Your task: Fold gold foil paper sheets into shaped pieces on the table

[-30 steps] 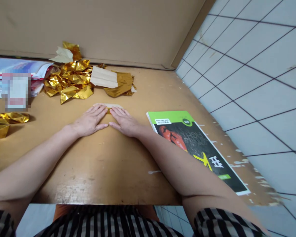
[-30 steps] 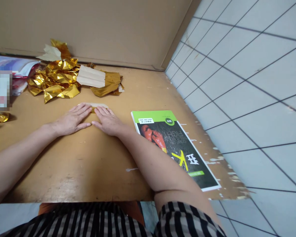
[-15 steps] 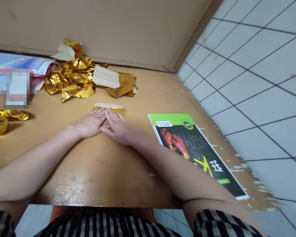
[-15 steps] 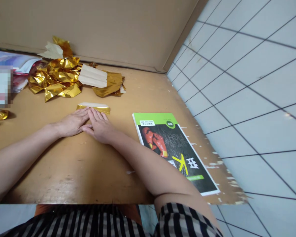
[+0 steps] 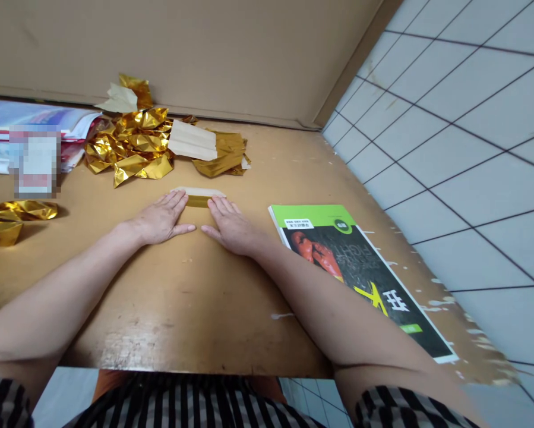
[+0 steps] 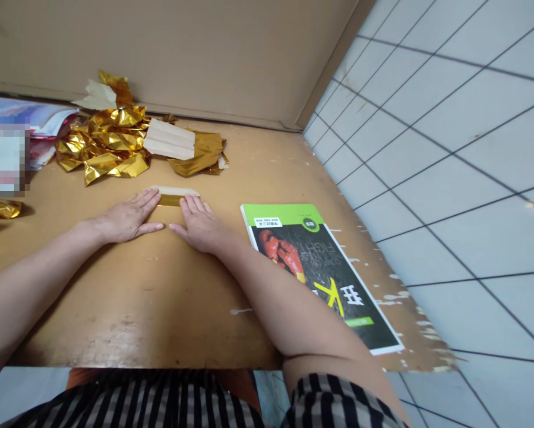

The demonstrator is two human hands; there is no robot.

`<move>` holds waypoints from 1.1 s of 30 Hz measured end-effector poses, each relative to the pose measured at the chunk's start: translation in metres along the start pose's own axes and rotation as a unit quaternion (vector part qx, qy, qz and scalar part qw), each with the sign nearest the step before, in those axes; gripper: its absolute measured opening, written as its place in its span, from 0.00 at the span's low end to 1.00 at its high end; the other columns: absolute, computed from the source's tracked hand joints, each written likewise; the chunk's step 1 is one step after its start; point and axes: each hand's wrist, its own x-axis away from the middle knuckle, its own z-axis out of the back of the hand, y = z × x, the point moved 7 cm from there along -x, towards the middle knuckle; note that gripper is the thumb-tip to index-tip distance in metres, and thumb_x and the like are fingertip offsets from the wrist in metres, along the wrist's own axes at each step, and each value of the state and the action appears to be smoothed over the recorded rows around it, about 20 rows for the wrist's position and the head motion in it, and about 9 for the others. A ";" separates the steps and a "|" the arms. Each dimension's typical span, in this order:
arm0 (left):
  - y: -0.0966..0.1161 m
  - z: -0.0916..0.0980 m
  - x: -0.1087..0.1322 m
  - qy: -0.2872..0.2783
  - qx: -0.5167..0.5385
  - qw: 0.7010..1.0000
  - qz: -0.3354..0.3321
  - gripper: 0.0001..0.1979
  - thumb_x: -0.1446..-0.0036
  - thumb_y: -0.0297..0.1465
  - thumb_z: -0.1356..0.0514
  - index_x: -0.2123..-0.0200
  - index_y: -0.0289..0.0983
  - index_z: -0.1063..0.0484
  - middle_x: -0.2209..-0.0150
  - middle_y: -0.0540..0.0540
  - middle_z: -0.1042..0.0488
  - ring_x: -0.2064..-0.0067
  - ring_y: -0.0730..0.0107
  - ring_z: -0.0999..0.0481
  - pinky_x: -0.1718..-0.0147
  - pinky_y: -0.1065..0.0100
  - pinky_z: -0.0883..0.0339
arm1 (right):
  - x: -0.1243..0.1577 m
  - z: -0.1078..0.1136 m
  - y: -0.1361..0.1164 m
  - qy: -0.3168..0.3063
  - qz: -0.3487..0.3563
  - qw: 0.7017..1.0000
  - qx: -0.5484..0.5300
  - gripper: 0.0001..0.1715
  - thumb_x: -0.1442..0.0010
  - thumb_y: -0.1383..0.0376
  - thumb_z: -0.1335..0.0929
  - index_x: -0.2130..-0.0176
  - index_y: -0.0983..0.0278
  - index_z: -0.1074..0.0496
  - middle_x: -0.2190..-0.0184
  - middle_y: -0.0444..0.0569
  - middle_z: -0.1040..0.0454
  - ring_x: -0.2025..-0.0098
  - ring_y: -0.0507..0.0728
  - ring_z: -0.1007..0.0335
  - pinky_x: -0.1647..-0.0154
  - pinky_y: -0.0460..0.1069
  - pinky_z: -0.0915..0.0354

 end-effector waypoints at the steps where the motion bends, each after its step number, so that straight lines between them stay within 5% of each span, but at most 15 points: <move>1: -0.001 0.001 0.000 0.001 -0.001 1.000 0.008 0.46 0.39 0.58 0.63 0.32 0.25 0.53 0.31 0.32 0.54 0.30 0.50 0.55 0.34 0.55 0.57 | 0.000 0.000 0.000 0.002 0.003 1.000 0.000 0.49 0.36 0.41 0.49 0.33 0.75 0.51 0.31 0.67 0.54 0.29 0.68 0.62 0.32 0.66 0.55; 6: 0.019 0.009 -0.004 0.041 0.013 0.999 -0.006 0.45 0.38 0.57 0.63 0.33 0.27 0.52 0.31 0.33 0.54 0.30 0.49 0.58 0.33 0.52 0.63 | -0.003 -0.006 0.003 0.014 0.016 1.000 -0.003 0.48 0.36 0.41 0.49 0.33 0.73 0.51 0.31 0.65 0.54 0.29 0.68 0.62 0.32 0.66 0.56; 12: 0.050 0.002 -0.012 -0.014 0.073 0.996 -0.055 0.45 0.38 0.57 0.63 0.31 0.26 0.59 0.30 0.34 0.60 0.29 0.53 0.60 0.33 0.56 0.61 | -0.004 -0.008 0.005 0.018 0.007 1.000 -0.019 0.49 0.37 0.40 0.48 0.32 0.71 0.52 0.31 0.65 0.53 0.29 0.67 0.62 0.32 0.66 0.56; 23: 0.007 -0.002 -0.003 0.009 0.020 1.000 0.006 0.46 0.38 0.57 0.63 0.33 0.25 0.53 0.31 0.31 0.55 0.30 0.51 0.57 0.34 0.56 0.59 | -0.001 -0.002 0.001 0.012 0.014 1.000 0.008 0.49 0.37 0.40 0.48 0.33 0.74 0.50 0.31 0.67 0.53 0.29 0.69 0.61 0.33 0.66 0.54; 33: 0.008 -0.004 -0.003 0.022 0.017 1.000 -0.010 0.40 0.37 0.55 0.62 0.32 0.33 0.53 0.31 0.34 0.53 0.30 0.50 0.57 0.35 0.52 0.58 | -0.007 0.000 -0.019 0.029 0.040 0.999 0.014 0.40 0.32 0.49 0.52 0.33 0.71 0.50 0.31 0.63 0.51 0.29 0.65 0.61 0.31 0.66 0.60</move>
